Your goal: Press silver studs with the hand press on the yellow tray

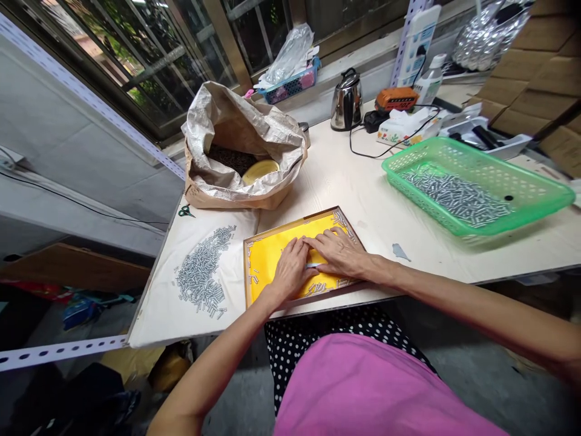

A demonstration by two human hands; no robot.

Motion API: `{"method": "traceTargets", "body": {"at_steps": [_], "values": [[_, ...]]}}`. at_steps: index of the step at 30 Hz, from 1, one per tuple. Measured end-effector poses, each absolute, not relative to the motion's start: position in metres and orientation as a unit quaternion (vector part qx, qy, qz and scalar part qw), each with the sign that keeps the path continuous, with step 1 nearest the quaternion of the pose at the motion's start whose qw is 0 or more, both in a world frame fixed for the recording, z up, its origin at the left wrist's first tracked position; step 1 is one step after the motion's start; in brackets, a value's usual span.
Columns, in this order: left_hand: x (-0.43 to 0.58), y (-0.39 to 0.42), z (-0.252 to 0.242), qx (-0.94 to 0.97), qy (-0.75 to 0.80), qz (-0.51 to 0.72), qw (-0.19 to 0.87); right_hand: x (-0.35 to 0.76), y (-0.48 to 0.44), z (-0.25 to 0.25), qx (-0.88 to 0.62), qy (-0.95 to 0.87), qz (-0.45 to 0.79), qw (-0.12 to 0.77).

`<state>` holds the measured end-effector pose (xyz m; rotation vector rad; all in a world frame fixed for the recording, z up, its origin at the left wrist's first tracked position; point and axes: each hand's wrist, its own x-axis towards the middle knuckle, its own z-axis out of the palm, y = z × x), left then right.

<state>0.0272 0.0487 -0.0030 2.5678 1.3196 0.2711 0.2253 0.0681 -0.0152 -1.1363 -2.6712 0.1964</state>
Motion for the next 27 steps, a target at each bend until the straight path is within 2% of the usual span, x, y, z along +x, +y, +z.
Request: {"method": "traceTargets", "body": {"at_steps": [6, 12, 18, 27], "values": [[0.029, 0.074, 0.001, 0.900, 0.416, -0.009, 0.131, 0.225, 0.066, -0.016, -0.415, -0.903, 0.069, 0.085], [0.029, 0.063, -0.002, 0.888, 0.439, 0.034, 0.133, 0.216, 0.057, -0.018, -0.449, -0.891, 0.039, 0.061], [0.026, 0.064, -0.008, 0.875, 0.457, 0.044, 0.151, 0.209, 0.063, -0.030, -0.413, -0.907, 0.061, 0.058], [0.019, 0.059, -0.010, 0.883, 0.448, 0.078, 0.117, 0.216, 0.069, -0.025, -0.419, -0.901, 0.069, 0.087]]}}
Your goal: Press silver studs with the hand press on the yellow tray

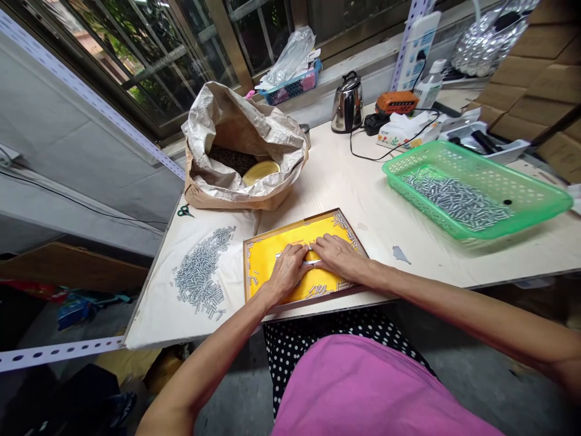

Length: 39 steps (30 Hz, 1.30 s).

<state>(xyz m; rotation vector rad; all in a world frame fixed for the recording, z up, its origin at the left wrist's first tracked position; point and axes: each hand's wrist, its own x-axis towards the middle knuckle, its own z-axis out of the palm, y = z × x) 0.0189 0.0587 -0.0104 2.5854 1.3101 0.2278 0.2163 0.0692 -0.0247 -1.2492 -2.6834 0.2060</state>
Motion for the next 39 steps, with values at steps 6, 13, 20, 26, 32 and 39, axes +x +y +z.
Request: {"method": "traceTargets", "body": {"at_steps": [6, 13, 20, 26, 32, 39], "values": [[0.022, 0.033, -0.015, 0.907, 0.408, 0.082, 0.061, 0.229, 0.099, -0.032, -0.426, -0.898, 0.054, 0.094], [0.034, 0.012, -0.018, 0.888, 0.441, 0.087, 0.101, 0.224, 0.122, -0.036, -0.418, -0.904, 0.016, 0.083], [-0.067, 0.028, 0.002, 0.733, 0.648, 0.202, -0.043, 0.229, 0.115, -0.050, -0.405, -0.908, -0.027, 0.105], [-0.174, 0.062, 0.007, 0.585, 0.804, 0.082, -0.076, 0.226, 0.112, -0.057, -0.409, -0.904, -0.042, 0.113], [-0.186, 0.097, -0.004, 0.685, 0.727, -0.009, -0.049, 0.225, 0.111, -0.057, -0.411, -0.903, -0.040, 0.116], [-0.194, 0.115, -0.010, 0.703, 0.710, -0.037, -0.030, 0.223, 0.111, -0.051, -0.420, -0.900, -0.020, 0.118]]}}
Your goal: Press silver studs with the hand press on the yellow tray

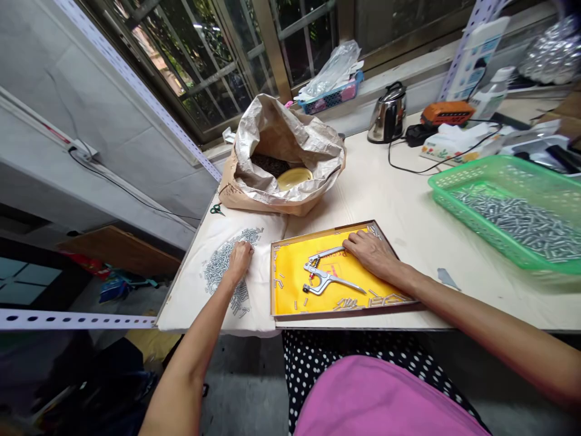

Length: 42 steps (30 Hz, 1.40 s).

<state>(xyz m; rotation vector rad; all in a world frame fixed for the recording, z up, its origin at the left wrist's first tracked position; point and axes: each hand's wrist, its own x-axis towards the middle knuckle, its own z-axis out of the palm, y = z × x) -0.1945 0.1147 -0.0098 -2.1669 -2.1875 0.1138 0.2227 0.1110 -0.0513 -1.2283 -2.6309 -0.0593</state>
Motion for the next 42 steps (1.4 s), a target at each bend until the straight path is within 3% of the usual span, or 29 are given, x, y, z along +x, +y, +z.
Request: {"method": "traceTargets", "body": {"at_steps": [6, 13, 21, 29, 37, 42], "values": [[-0.194, 0.109, -0.006, -0.722, -0.689, 0.061, 0.026, 0.221, 0.111, -0.043, -0.432, -0.897, -0.024, 0.094], [-0.185, 0.104, -0.005, -0.738, -0.669, 0.086, 0.040, 0.211, 0.070, -0.021, -0.386, -0.908, 0.045, 0.159], [-0.180, 0.101, -0.008, -0.714, -0.692, 0.088, 0.058, 0.198, 0.042, -0.040, -0.373, -0.914, 0.102, 0.124], [-0.181, 0.098, -0.005, -0.704, -0.697, 0.122, 0.058, 0.189, 0.050, -0.029, -0.356, -0.907, 0.101, 0.202], [-0.184, 0.089, -0.014, -0.714, -0.694, 0.063, 0.061, 0.206, 0.065, -0.044, -0.431, -0.892, 0.066, 0.118], [-0.187, 0.101, -0.018, -0.688, -0.720, 0.044, 0.080, 0.206, 0.065, -0.052, -0.432, -0.889, 0.100, 0.111]]}}
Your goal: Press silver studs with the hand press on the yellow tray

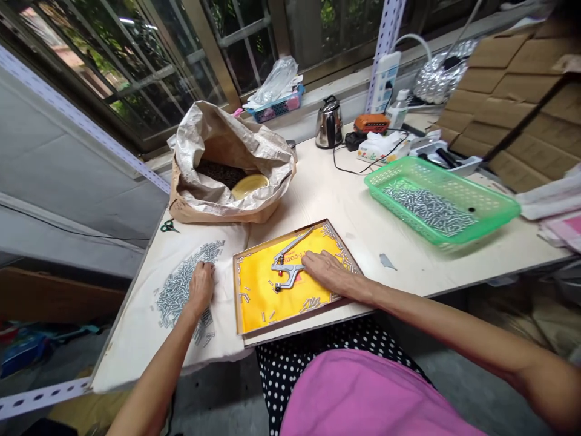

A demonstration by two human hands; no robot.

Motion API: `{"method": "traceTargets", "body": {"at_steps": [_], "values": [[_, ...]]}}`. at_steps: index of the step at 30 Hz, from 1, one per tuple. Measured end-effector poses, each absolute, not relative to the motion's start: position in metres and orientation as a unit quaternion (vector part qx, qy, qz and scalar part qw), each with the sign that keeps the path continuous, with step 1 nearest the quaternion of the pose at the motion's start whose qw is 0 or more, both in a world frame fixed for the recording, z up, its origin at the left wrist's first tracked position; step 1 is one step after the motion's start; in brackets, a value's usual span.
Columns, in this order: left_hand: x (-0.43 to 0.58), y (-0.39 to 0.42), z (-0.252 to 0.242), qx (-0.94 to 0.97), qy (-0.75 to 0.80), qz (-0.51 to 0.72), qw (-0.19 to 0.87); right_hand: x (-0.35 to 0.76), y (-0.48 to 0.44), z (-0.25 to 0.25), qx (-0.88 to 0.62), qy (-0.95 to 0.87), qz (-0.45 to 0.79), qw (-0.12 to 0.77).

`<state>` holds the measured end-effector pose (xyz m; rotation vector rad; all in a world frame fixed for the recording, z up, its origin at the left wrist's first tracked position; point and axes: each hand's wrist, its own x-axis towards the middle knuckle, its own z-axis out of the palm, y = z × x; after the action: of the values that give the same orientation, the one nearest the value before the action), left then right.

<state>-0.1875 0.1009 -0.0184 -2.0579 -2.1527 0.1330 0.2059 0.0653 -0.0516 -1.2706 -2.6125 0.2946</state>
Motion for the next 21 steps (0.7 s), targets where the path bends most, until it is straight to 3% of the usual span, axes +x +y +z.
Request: {"method": "traceTargets", "body": {"at_steps": [7, 17, 21], "values": [[-0.194, 0.117, -0.012, -0.705, -0.701, 0.090, 0.060, 0.202, 0.064, -0.047, -0.451, -0.883, 0.095, 0.090], [-0.153, 0.107, -0.016, -0.752, -0.658, -0.015, -0.051, 0.203, 0.067, -0.047, -0.425, -0.895, 0.112, 0.081], [-0.152, 0.099, -0.022, -0.729, -0.680, -0.067, -0.039, 0.202, 0.066, -0.051, -0.442, -0.888, 0.098, 0.084]]}}
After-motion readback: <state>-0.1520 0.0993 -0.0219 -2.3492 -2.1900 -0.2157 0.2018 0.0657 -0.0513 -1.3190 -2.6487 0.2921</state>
